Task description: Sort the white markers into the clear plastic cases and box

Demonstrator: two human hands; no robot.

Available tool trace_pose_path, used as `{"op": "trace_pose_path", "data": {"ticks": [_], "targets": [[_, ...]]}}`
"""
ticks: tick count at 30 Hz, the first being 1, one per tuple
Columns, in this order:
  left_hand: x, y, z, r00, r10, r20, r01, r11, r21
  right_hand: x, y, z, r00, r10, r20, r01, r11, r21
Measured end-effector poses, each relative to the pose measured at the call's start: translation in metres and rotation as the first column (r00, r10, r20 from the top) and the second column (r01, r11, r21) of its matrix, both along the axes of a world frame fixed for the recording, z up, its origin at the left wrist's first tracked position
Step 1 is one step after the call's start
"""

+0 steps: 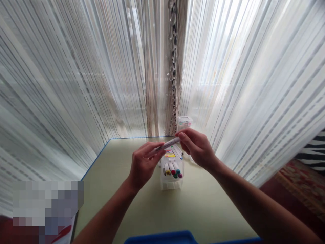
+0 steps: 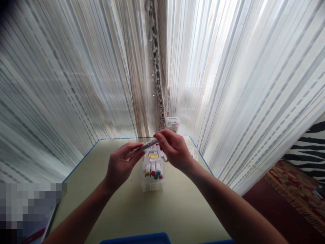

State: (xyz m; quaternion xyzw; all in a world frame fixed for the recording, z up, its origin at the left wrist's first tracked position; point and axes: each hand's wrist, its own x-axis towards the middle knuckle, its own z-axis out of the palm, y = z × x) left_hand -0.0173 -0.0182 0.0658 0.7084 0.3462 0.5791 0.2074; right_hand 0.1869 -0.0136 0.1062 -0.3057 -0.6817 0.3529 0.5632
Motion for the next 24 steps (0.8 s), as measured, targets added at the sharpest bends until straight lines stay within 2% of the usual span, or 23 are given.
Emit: {"op": "trace_pose_path", "data": {"ticks": [4, 7, 11, 14, 18, 24], "targets": [[-0.007, -0.008, -0.007, 0.997, -0.054, 0.061, 0.063, 0.986, -0.155, 0.012, -0.014, -0.026, 0.996, 0.009, -0.093, -0.019, 0.994, -0.106], [-0.008, -0.012, -0.014, 0.988, -0.065, 0.143, 0.095, 0.972, -0.214, 0.022, -0.020, -0.043, 0.990, -0.023, -0.143, 0.000, 0.987, -0.158], [-0.003, -0.014, -0.029, 0.974, -0.042, 0.222, 0.097, 0.965, -0.243, 0.027, -0.022, -0.059, 0.989, -0.070, -0.133, 0.050, 0.987, -0.151], [0.000, -0.017, -0.034, 0.963, -0.042, 0.265, 0.106, 0.967, -0.232, 0.028, -0.023, -0.065, 0.986, -0.106, -0.129, 0.091, 0.989, -0.119], [0.002, -0.022, -0.033, 0.949, -0.062, 0.310, 0.139, 0.963, -0.230, 0.030, -0.025, -0.067, 0.974, -0.166, -0.153, 0.151, 0.983, -0.103], [0.002, -0.020, -0.033, 0.932, -0.081, 0.354, 0.167, 0.962, -0.217, 0.028, -0.030, -0.068, 0.964, -0.195, -0.180, 0.174, 0.977, -0.124]]}}
